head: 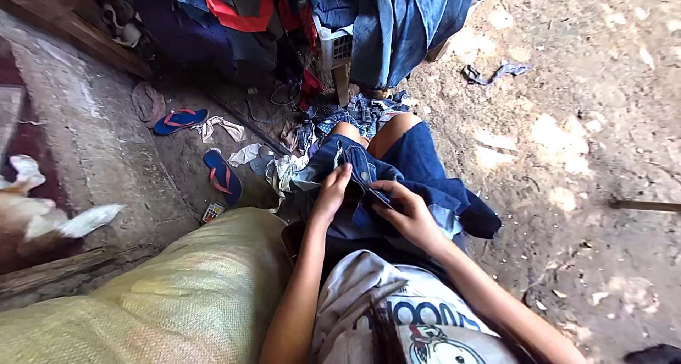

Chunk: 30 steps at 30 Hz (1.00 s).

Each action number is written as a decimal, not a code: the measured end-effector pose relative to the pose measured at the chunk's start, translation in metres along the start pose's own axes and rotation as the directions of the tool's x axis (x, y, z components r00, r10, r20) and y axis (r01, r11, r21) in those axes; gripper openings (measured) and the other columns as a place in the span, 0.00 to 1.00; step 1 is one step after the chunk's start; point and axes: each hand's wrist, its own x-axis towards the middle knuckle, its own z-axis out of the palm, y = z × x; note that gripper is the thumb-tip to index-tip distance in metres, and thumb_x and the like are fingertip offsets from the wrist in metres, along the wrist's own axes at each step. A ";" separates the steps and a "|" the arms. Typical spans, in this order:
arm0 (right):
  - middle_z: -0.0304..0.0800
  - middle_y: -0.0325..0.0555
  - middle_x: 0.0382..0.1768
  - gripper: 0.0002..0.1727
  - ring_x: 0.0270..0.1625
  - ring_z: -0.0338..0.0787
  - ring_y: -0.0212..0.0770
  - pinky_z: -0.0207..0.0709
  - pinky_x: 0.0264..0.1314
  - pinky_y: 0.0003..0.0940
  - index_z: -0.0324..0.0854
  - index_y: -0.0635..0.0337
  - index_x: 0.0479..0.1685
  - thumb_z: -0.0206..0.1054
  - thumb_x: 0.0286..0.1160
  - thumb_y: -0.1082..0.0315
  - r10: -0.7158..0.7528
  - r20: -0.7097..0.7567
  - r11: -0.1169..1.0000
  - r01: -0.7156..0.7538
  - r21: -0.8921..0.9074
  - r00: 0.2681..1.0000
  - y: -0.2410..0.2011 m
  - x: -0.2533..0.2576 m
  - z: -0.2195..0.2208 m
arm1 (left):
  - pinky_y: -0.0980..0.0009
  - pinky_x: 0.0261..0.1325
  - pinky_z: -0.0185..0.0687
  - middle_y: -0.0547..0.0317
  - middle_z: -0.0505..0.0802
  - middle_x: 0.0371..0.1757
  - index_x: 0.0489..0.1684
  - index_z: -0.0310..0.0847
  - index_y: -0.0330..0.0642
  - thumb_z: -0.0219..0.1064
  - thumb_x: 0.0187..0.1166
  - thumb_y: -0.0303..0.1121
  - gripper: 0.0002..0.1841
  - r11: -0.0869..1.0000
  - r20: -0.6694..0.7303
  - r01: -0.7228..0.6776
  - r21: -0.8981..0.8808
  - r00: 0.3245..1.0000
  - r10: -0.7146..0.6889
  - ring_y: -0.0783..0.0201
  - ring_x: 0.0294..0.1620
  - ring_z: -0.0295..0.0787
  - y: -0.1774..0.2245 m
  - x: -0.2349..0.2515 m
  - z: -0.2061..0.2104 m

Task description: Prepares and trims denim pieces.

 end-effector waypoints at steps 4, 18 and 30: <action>0.89 0.46 0.61 0.21 0.50 0.88 0.21 0.82 0.54 0.18 0.80 0.68 0.69 0.65 0.78 0.69 0.089 0.054 0.983 -0.096 0.155 0.995 -0.001 -0.001 0.001 | 0.62 0.65 0.84 0.46 0.92 0.51 0.63 0.78 0.25 0.45 0.93 0.40 0.24 0.997 -0.042 -0.082 -0.001 0.996 0.082 0.63 0.54 0.90 -0.014 -0.024 -0.010; 0.91 0.41 0.53 0.29 0.46 0.88 0.20 0.83 0.52 0.20 0.74 0.65 0.74 0.66 0.81 0.55 -0.019 0.156 0.986 -0.007 0.165 0.988 -0.004 0.016 0.007 | 0.79 0.48 0.86 0.64 0.92 0.34 0.42 0.86 0.31 0.70 0.74 0.23 0.05 0.956 -0.125 -0.292 -0.020 0.950 0.287 0.80 0.36 0.88 -0.009 -0.047 -0.007; 0.92 0.56 0.55 0.32 0.50 0.93 0.45 0.85 0.52 0.44 0.73 0.60 0.81 0.57 0.87 0.46 -0.211 0.116 0.930 0.236 -0.283 0.971 0.007 0.006 0.002 | 0.74 0.56 0.87 0.63 0.93 0.40 0.50 0.85 0.31 0.62 0.76 0.16 0.10 0.931 -0.198 -0.121 -0.346 0.979 0.054 0.76 0.44 0.89 0.006 -0.062 0.008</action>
